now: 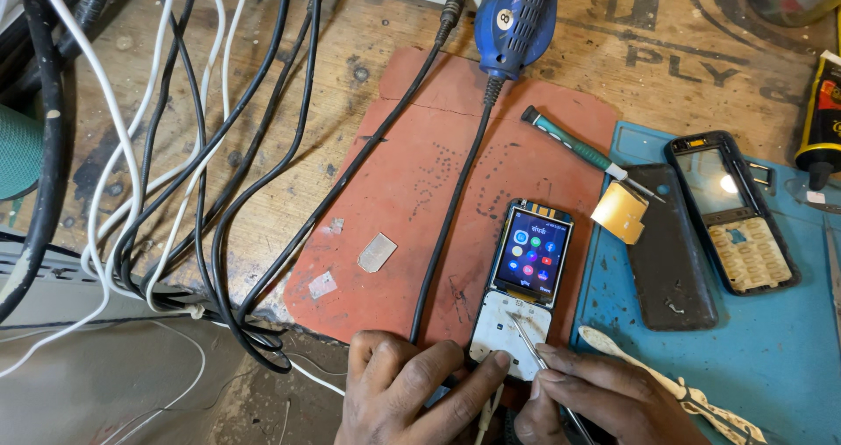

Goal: The person tests the keypad of a disassembled feature phone by pressing buttons with tweezers while the screen responds, then disassembles the phone, removes the back cover and battery, and lifts out the blue motherboard to handle and reposition it on the work mat.

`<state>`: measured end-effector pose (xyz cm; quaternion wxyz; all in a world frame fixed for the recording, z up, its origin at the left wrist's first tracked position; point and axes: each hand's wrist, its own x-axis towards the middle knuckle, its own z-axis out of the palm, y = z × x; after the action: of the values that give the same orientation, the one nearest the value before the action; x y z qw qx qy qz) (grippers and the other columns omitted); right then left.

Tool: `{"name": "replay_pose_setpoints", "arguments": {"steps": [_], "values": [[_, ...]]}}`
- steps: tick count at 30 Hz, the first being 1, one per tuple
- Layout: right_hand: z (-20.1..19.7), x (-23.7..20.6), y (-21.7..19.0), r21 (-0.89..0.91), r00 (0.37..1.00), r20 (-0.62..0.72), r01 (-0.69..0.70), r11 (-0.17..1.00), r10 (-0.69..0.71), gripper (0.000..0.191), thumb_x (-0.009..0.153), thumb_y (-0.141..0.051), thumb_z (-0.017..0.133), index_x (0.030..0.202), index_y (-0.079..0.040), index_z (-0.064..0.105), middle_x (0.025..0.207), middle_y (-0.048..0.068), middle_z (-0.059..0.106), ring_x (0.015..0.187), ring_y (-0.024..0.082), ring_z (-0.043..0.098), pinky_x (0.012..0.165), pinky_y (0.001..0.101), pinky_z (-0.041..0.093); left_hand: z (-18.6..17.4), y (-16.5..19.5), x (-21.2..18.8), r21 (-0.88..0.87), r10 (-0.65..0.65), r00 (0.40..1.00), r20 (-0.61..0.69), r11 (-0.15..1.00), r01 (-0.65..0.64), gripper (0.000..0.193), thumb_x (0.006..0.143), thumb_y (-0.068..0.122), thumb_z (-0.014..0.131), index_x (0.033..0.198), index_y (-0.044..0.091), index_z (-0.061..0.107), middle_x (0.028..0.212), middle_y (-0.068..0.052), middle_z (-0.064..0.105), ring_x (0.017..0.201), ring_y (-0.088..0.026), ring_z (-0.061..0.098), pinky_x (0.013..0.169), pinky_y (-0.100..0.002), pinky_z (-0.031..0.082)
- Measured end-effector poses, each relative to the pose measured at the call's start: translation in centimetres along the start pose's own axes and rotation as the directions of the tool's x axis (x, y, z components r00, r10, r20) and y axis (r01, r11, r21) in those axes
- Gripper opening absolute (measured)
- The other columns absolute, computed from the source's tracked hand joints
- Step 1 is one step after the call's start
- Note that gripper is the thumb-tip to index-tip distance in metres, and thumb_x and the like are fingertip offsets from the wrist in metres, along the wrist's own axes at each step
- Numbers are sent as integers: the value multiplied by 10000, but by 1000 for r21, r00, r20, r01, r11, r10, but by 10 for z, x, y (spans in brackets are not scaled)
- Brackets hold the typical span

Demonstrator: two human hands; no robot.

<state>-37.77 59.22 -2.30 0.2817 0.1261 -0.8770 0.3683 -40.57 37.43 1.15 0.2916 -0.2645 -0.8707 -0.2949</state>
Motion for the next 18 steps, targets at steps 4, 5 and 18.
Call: {"name": "replay_pose_setpoints", "arguments": {"steps": [4, 5, 18], "values": [[-20, -2, 25, 118, 990, 140, 3, 993, -20, 301, 864, -168, 783, 1089, -101, 594, 1092, 165, 751, 1028, 241, 785, 924, 395, 646, 0, 1, 0, -14, -12, 1000, 9, 1000, 12, 378, 820, 291, 861, 1191, 281, 795, 1031, 60, 578, 881, -121, 520, 843, -346, 414], [-31, -3, 35, 152, 969, 245, -16, 988, -22, 284, 859, -166, 762, 1089, -92, 612, 1112, 189, 756, 1052, 269, 791, 929, 404, 657, 0, 1, 0, -21, -15, 1000, 12, 1000, 15, 382, 812, 298, 861, 1188, 276, 797, 1027, 60, 581, 872, -122, 517, 839, -348, 416], [-48, -45, 106, 236, 891, 451, -59, 970, -55, 276, 917, -138, 675, 1182, -57, 668, 1268, 231, 723, 1198, 337, 751, 989, 436, 612, 5, -15, -6, 18, 30, 999, -11, 999, -30, 369, 864, 300, 875, 1220, 303, 780, 1065, 57, 569, 862, -118, 506, 818, -325, 402]]}}
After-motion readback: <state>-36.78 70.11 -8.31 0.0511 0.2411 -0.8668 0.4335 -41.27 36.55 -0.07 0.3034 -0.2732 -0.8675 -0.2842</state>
